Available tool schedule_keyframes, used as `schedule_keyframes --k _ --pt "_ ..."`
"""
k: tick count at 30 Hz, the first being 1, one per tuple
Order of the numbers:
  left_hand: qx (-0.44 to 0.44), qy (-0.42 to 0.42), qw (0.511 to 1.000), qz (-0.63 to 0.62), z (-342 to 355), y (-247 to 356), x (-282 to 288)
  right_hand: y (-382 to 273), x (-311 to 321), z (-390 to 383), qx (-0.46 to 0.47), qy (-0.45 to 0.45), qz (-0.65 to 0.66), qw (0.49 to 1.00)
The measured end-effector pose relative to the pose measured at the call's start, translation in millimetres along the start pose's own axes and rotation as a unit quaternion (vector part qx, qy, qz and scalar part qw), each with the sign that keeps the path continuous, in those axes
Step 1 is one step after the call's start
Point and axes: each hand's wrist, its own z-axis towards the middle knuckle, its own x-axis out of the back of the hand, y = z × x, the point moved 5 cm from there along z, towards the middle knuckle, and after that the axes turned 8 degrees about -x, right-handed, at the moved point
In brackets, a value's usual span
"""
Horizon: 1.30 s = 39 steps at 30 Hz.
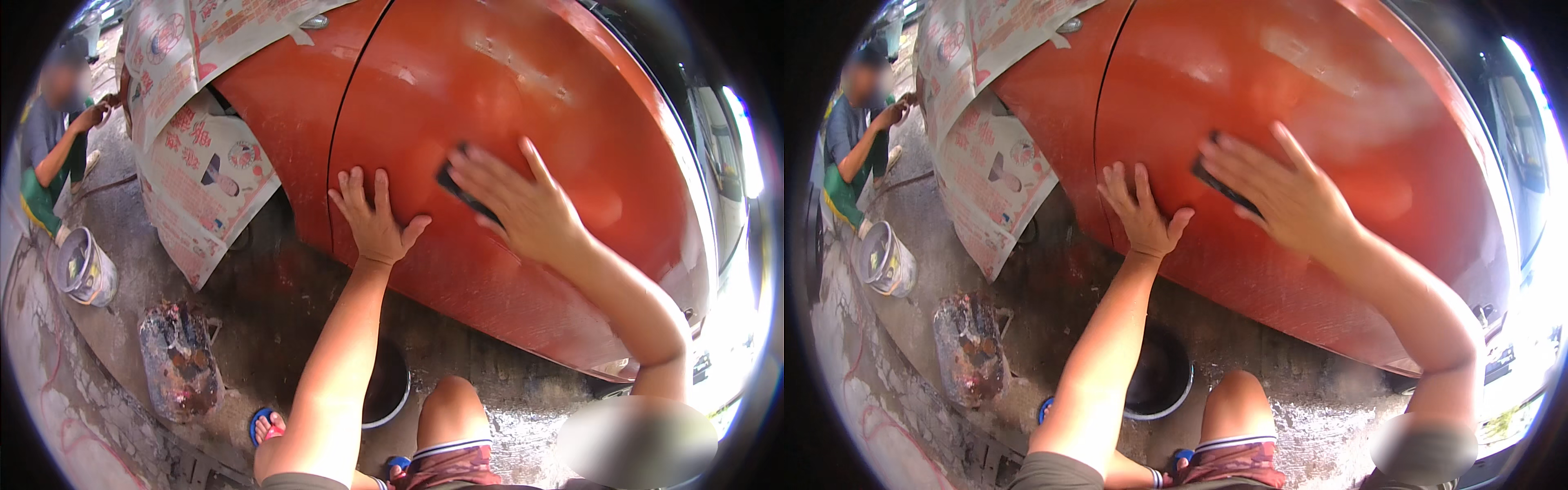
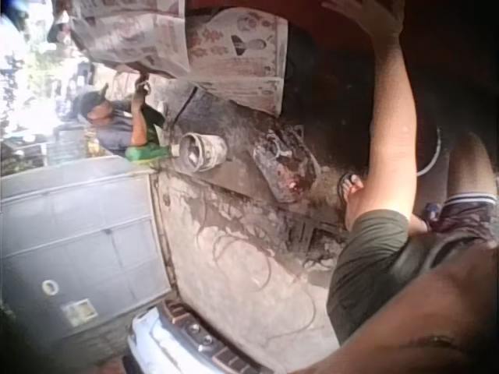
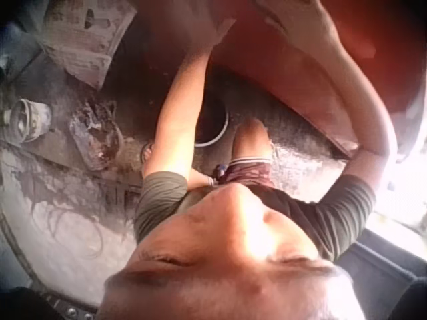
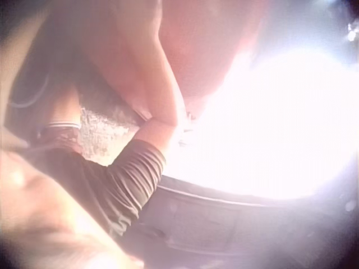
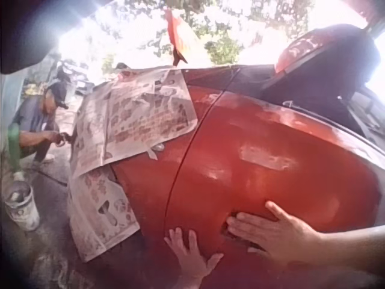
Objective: The person sits on the ground and uses a sanding block to sand the side panel of a red car. They repeatedly dip the sanding block into a bucket of water and continue sanding the car's surface.
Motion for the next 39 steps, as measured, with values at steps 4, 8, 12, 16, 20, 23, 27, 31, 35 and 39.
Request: schedule_keyframes --k 4,8,12,16,20,23,27,31,35,39 --pt "0.038 0.009 0.999 -0.027 -10 -2 -10 14 26 71 -0.039 0.084 0.014 0.996" --pt "0.031 0.002 0.999 -0.031 -11 -4 -12 11 18 9 -0.084 -0.044 0.010 0.995" --pt "0.038 -0.006 0.999 0.005 -8 -2 -12 18 3 -28 -0.062 -0.057 -0.006 0.996" --pt "0.054 0.007 0.998 -0.035 -8 -4 -11 9 25 54 -0.006 0.076 -0.016 0.997" --pt "0.026 -0.009 0.999 -0.022 -9 -4 -11 28 13 -16 -0.068 -0.043 0.021 0.997" --pt "0.031 -0.004 0.999 -0.021 -11 -4 -12 44 -35 -129 -0.106 -0.130 -0.019 0.986" --pt "0.036 0.027 0.998 -0.040 -7 -6 -12 29 8 -24 -0.054 -0.059 0.024 0.997" --pt "0.020 0.013 1.000 -0.011 -7 -6 -11 20 23 57 0.003 0.057 0.011 0.998" --pt "0.026 0.019 0.999 -0.011 -10 -5 -10 28 -9 -56 -0.055 -0.114 -0.007 0.992" --pt "0.028 0.021 0.999 -0.012 -9 -5 -11 34 -21 -79 -0.042 -0.072 -0.027 0.996"
